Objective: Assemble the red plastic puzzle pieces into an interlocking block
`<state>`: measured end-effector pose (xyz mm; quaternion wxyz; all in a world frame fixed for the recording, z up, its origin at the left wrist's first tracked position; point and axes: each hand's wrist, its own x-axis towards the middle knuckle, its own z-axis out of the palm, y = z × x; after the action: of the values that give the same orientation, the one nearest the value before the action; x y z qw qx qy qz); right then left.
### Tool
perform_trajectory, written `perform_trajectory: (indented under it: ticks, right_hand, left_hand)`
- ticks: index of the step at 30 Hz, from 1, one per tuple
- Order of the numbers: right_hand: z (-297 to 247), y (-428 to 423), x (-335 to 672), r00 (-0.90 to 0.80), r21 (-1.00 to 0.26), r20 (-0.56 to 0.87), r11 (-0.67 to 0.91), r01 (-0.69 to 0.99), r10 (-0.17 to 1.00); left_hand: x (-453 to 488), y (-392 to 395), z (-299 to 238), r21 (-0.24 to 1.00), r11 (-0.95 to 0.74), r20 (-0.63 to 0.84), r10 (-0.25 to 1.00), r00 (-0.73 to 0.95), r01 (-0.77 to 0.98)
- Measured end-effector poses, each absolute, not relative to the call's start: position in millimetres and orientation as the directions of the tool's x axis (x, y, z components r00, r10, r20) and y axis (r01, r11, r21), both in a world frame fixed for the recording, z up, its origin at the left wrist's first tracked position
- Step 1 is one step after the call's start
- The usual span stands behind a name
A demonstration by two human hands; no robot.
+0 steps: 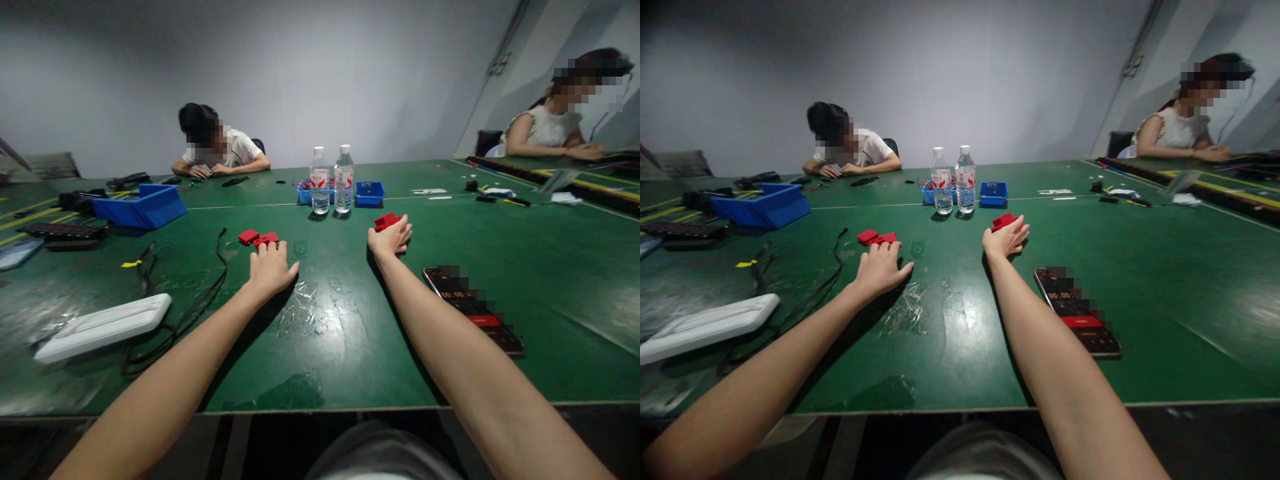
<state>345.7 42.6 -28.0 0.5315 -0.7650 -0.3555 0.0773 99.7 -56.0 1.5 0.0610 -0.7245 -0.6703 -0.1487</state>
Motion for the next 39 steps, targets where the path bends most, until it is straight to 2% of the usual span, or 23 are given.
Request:
perform_trajectory:
  ticks: [6,11,14,21,26,33,37,39]
  right_hand:
    - [-30.7,40.3,345.3,0.709,-0.858,0.302,-0.143,0.494,0.638]
    - [-28.1,36.1,346.3,0.709,-0.852,0.299,-0.156,0.5,0.638]
    - [-24.6,37.1,349.3,0.734,-0.878,0.293,-0.132,0.46,0.612]
    - [-19.8,45.3,355.3,0.859,-0.943,0.202,-0.144,0.301,0.471]
    - [-19.1,46.4,359.8,0.896,-0.958,0.167,-0.149,0.247,0.411]
    - [-14.4,48.2,368.1,0.917,-0.988,0.004,-0.14,0.065,0.398]
    - [-17.3,51.0,369.8,0.906,-0.994,-0.096,-0.095,-0.062,0.413]
    - [-19.3,51.4,371.8,0.912,-0.993,-0.091,-0.107,-0.052,0.4]
  left_hand:
    - [98.9,-55.2,0.2,0.089,-0.141,0.327,0.939,0.105,0.986]
    - [97.5,-51.2,-4.5,0.15,-0.221,0.344,0.925,0.158,0.964]
    - [97.5,-47.6,-8.7,0.179,-0.324,0.379,0.894,0.239,0.929]
    - [104.4,-46.6,-13.4,0.347,-0.598,0.441,0.784,0.436,0.723]
    - [109.4,-48.6,-12.7,0.437,-0.71,0.483,0.703,0.522,0.552]
    - [111.6,-49.2,-17.3,0.292,-0.833,0.549,0.548,0.631,0.469]
    - [110.9,-50.5,-14.1,0.232,-0.804,0.55,0.573,0.608,0.548]
    - [109.7,-50.7,-11.2,0.211,-0.758,0.532,0.618,0.578,0.617]
